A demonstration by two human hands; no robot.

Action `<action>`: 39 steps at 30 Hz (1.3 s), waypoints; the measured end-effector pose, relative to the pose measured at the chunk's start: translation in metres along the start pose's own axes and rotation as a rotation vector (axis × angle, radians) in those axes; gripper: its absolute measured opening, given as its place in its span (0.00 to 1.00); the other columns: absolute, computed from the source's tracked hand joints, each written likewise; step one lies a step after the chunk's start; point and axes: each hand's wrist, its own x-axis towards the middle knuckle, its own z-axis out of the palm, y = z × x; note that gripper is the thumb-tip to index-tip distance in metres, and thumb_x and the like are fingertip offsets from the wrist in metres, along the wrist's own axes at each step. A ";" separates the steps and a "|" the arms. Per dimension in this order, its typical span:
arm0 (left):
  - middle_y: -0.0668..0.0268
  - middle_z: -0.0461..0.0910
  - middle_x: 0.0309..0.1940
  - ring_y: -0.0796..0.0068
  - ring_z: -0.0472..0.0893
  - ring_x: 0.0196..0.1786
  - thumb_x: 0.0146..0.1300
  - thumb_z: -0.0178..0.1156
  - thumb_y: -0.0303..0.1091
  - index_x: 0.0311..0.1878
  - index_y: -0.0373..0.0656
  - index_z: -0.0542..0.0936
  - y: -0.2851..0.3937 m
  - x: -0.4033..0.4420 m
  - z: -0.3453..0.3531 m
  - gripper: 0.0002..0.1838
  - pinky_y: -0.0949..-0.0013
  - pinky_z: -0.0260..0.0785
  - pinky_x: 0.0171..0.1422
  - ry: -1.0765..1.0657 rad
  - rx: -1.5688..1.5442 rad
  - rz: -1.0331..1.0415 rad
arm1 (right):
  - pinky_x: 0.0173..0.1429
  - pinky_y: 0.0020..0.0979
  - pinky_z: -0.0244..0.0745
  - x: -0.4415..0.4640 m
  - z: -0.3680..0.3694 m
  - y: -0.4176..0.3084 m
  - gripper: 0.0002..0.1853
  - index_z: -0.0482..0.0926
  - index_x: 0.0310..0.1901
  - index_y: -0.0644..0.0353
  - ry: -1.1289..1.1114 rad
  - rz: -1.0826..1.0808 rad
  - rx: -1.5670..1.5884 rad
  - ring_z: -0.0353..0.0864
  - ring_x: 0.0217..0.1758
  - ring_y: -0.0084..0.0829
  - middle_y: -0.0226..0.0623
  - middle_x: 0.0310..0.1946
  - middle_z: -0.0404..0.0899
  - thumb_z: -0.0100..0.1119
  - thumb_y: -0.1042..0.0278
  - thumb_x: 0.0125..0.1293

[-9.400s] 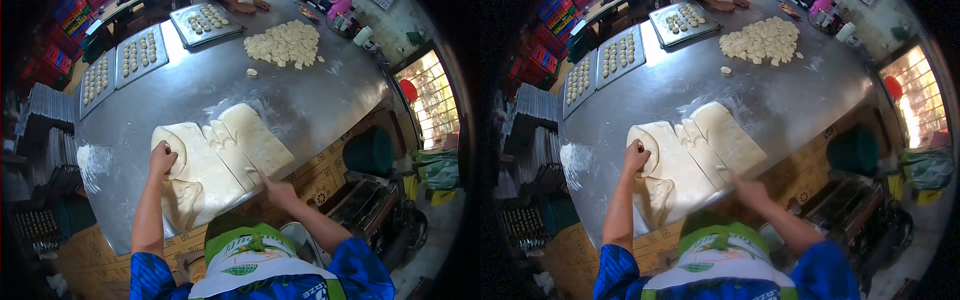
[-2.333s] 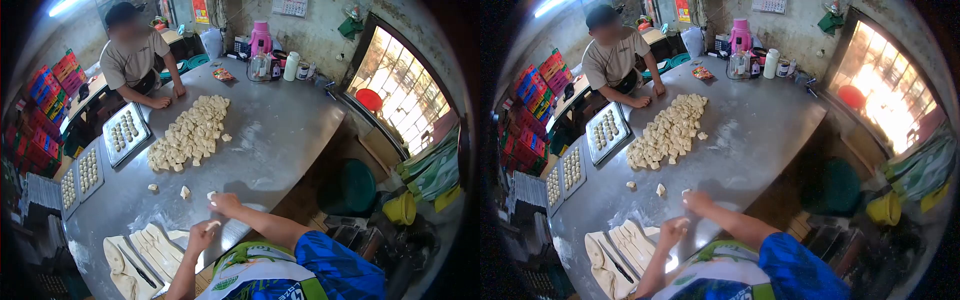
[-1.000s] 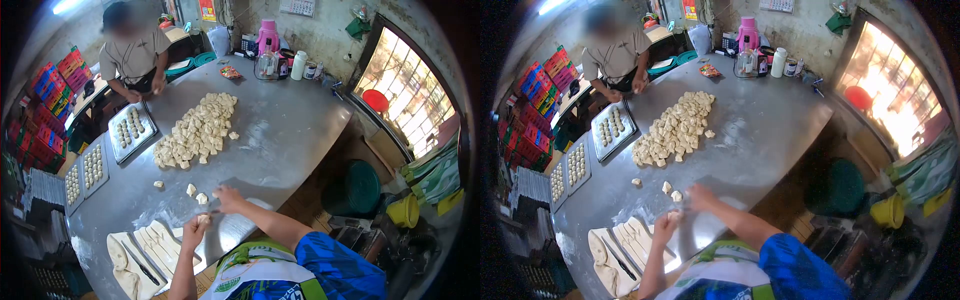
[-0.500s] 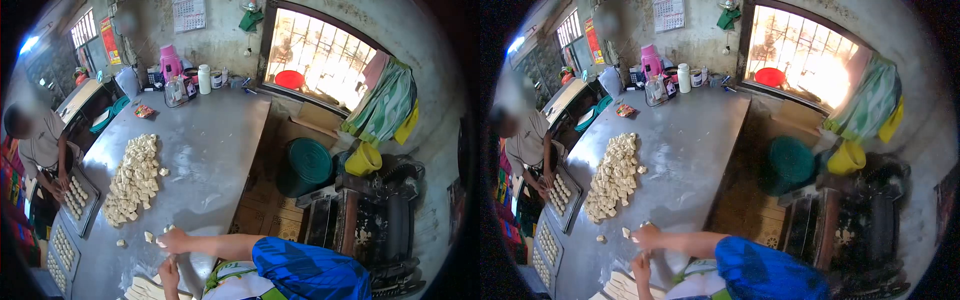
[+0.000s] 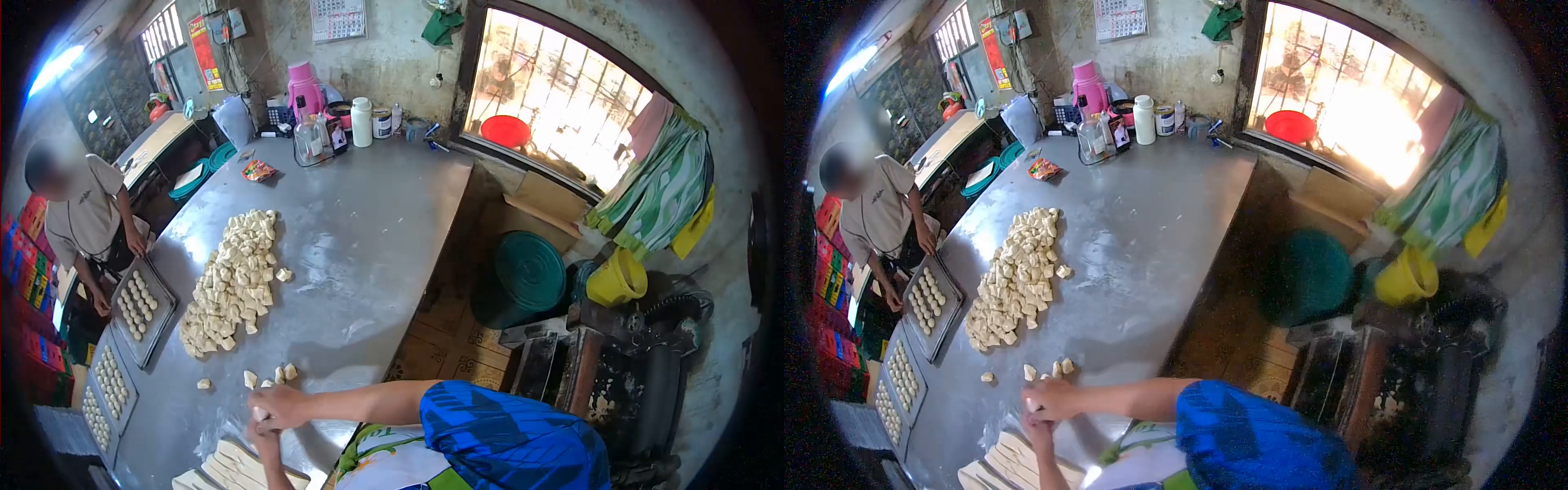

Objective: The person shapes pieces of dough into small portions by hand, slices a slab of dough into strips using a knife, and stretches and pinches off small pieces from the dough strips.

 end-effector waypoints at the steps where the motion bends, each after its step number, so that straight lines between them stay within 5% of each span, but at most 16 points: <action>1: 0.55 0.82 0.48 0.66 0.81 0.42 0.59 0.62 0.19 0.68 0.33 0.70 -0.002 -0.002 -0.005 0.31 0.69 0.73 0.49 -0.017 -0.042 -0.095 | 0.41 0.43 0.74 0.002 -0.003 0.002 0.13 0.76 0.40 0.56 -0.033 0.081 -0.128 0.81 0.37 0.48 0.47 0.33 0.80 0.63 0.58 0.61; 6: 0.53 0.80 0.51 0.66 0.80 0.43 0.60 0.59 0.19 0.71 0.34 0.67 -0.018 -0.024 -0.001 0.33 0.68 0.74 0.53 -0.465 0.523 0.171 | 0.39 0.43 0.74 0.000 -0.012 0.054 0.13 0.77 0.42 0.55 -0.231 0.214 -0.527 0.82 0.33 0.47 0.44 0.26 0.79 0.63 0.59 0.61; 10: 0.56 0.83 0.43 0.66 0.80 0.38 0.62 0.57 0.20 0.66 0.35 0.74 -0.010 -0.003 0.002 0.27 0.67 0.74 0.48 -0.032 0.442 0.416 | 0.35 0.44 0.73 -0.005 -0.004 0.035 0.12 0.78 0.40 0.55 0.177 -0.137 -0.358 0.82 0.29 0.47 0.42 0.23 0.79 0.63 0.57 0.61; 16: 0.56 0.83 0.40 0.65 0.80 0.36 0.63 0.56 0.21 0.65 0.36 0.76 0.018 0.001 0.009 0.25 0.67 0.74 0.48 0.099 0.298 0.656 | 0.35 0.45 0.73 0.001 0.012 -0.003 0.13 0.78 0.39 0.56 -0.097 -0.079 0.087 0.82 0.30 0.47 0.43 0.26 0.81 0.64 0.57 0.60; 19: 0.57 0.83 0.41 0.63 0.80 0.40 0.62 0.58 0.22 0.66 0.38 0.76 0.005 -0.001 0.009 0.26 0.66 0.73 0.52 -0.021 0.347 -0.016 | 0.37 0.44 0.74 -0.007 0.009 -0.005 0.15 0.78 0.41 0.57 0.088 0.103 -0.155 0.82 0.31 0.47 0.43 0.28 0.81 0.64 0.55 0.60; 21: 0.57 0.83 0.42 0.62 0.80 0.41 0.62 0.58 0.22 0.66 0.39 0.76 -0.001 -0.009 0.010 0.26 0.66 0.72 0.53 -0.051 0.353 -0.249 | 0.38 0.43 0.74 -0.010 0.004 -0.001 0.18 0.77 0.43 0.57 0.033 0.269 -0.353 0.82 0.32 0.46 0.43 0.29 0.81 0.63 0.52 0.61; 25: 0.58 0.82 0.37 0.64 0.80 0.39 0.63 0.57 0.24 0.61 0.37 0.79 0.018 -0.027 0.020 0.21 0.68 0.73 0.50 -0.304 0.483 0.442 | 0.38 0.42 0.74 -0.015 -0.015 0.072 0.20 0.77 0.43 0.58 -0.042 0.355 -0.477 0.81 0.33 0.44 0.43 0.30 0.81 0.61 0.47 0.62; 26: 0.58 0.82 0.37 0.64 0.80 0.39 0.63 0.57 0.24 0.61 0.37 0.79 0.020 -0.027 0.021 0.21 0.68 0.73 0.50 -0.294 0.492 0.441 | 0.38 0.42 0.74 -0.014 -0.008 0.074 0.20 0.77 0.43 0.58 -0.045 0.345 -0.469 0.81 0.33 0.44 0.43 0.30 0.81 0.61 0.47 0.62; 31: 0.63 0.82 0.27 0.69 0.79 0.33 0.65 0.55 0.25 0.46 0.37 0.85 0.015 -0.002 0.044 0.11 0.71 0.72 0.44 0.186 0.553 0.696 | 0.40 0.42 0.74 -0.012 -0.013 0.024 0.19 0.77 0.41 0.59 -0.012 -0.179 -0.348 0.80 0.32 0.43 0.43 0.31 0.80 0.60 0.49 0.63; 35: 0.63 0.83 0.29 0.72 0.78 0.31 0.65 0.56 0.26 0.44 0.38 0.83 -0.001 0.001 0.013 0.09 0.72 0.71 0.40 -0.021 0.331 0.270 | 0.41 0.42 0.74 -0.008 -0.012 0.004 0.17 0.78 0.40 0.60 -0.003 -0.029 0.174 0.80 0.32 0.44 0.42 0.32 0.81 0.59 0.52 0.65; 38: 0.65 0.82 0.27 0.73 0.75 0.27 0.65 0.56 0.27 0.42 0.39 0.84 0.028 -0.018 0.048 0.08 0.69 0.69 0.33 0.066 0.115 0.067 | 0.39 0.43 0.75 -0.011 -0.013 0.010 0.16 0.79 0.40 0.58 0.164 -0.213 -0.093 0.81 0.33 0.44 0.42 0.33 0.83 0.58 0.52 0.66; 39: 0.66 0.80 0.25 0.74 0.73 0.25 0.65 0.57 0.27 0.39 0.39 0.84 0.043 -0.024 0.060 0.07 0.68 0.67 0.31 0.001 0.340 0.041 | 0.39 0.45 0.74 -0.013 -0.013 0.016 0.16 0.79 0.40 0.56 0.083 0.030 -0.203 0.82 0.33 0.45 0.42 0.34 0.84 0.58 0.50 0.66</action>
